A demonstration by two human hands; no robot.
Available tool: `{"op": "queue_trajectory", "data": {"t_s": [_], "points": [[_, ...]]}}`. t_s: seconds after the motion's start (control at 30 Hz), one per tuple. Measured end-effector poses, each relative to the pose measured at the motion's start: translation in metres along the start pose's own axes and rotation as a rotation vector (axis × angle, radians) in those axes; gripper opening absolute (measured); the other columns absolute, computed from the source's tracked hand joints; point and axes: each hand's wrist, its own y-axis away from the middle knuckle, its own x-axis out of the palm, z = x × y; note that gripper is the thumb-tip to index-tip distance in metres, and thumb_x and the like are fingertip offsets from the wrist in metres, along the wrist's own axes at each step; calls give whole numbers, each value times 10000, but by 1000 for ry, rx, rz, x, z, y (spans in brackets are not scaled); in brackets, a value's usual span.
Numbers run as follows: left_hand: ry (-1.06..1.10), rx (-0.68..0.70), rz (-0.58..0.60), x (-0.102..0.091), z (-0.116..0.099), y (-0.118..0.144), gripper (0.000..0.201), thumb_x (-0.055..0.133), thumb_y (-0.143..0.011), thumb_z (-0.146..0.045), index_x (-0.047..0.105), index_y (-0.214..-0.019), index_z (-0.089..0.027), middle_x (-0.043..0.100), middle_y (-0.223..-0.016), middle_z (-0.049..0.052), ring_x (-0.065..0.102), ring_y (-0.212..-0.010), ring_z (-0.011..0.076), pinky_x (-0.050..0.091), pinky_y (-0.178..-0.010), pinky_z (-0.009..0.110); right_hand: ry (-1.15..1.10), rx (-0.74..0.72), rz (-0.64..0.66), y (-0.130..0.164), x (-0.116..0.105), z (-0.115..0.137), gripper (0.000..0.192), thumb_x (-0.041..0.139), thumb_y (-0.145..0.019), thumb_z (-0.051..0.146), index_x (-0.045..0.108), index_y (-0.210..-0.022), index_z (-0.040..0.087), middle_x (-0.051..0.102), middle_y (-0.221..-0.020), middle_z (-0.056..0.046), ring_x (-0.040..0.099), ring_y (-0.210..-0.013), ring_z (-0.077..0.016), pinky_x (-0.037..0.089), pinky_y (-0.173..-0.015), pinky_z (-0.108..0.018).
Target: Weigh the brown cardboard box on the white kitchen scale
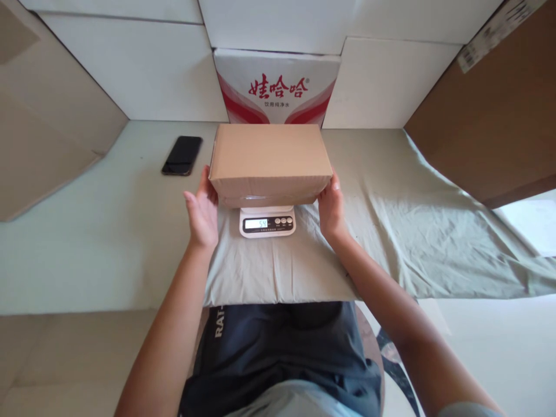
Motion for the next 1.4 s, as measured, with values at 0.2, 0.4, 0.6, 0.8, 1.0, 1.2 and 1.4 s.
{"op": "queue_trajectory", "data": {"t_s": [0.2, 0.4, 0.6, 0.8, 1.0, 1.2, 1.4], "points": [[-14, -18, -21, 4, -4, 1, 1082, 522, -1027, -1167, 867, -1631, -338, 773, -1821, 126, 512, -1901, 445, 455, -1560, 592, 28, -12, 13, -3, -5, -8, 1079, 563, -997, 1081, 506, -1902, 495, 434, -2126, 15, 323, -2033, -389, 280, -1676, -739], [-2, -10, -10, 2, 0, 0, 1010, 585, -1032, -1138, 880, -1600, -356, 776, -1810, 116, 508, -1901, 451, 476, -1540, 608, -6, -3, -11, -1, -1, -7, 1076, 591, -994, 1073, 534, -1884, 472, 448, -2119, -3, 316, -2036, -394, 269, -1680, -745], [8, -3, -21, 5, 0, 1, 1051, 550, -1022, -1166, 901, -1556, -332, 783, -1791, 135, 517, -1889, 463, 437, -1563, 629, -29, 11, -36, 3, 2, -5, 1076, 624, -988, 1058, 538, -1878, 460, 441, -2122, -9, 314, -2037, -388, 254, -1688, -741], [-6, 17, -1, 6, 0, 1, 1100, 467, -1021, -1193, 883, -1593, -351, 780, -1792, 136, 470, -1920, 454, 453, -1554, 625, 44, -82, 74, 7, -1, -2, 981, 527, -1078, 1033, 528, -1900, 497, 451, -2119, 36, 293, -2049, -354, 206, -1710, -669], [2, 7, 1, 11, -3, 2, 1045, 551, -1014, -1165, 896, -1539, -329, 792, -1770, 165, 493, -1905, 479, 498, -1529, 667, 112, -138, 108, 7, 4, 6, 984, 480, -1086, 1049, 532, -1910, 513, 519, -2080, 45, 297, -2049, -327, 192, -1717, -616], [5, -8, -1, 17, -8, 2, 1038, 606, -990, -1158, 918, -1481, -297, 838, -1694, 183, 472, -1917, 503, 530, -1517, 697, 108, -155, 145, 7, 6, 6, 983, 449, -1107, 1032, 535, -1919, 484, 589, -2034, 32, 309, -2044, -325, 209, -1719, -584], [0, 0, -2, 24, -9, 4, 1143, 499, -984, -1205, 882, -1537, -282, 822, -1707, 218, 460, -1923, 508, 537, -1512, 715, 113, -145, 153, 8, 6, 6, 989, 441, -1106, 1035, 550, -1910, 470, 614, -2014, 6, 387, -2012, -345, 274, -1702, -578]]}}
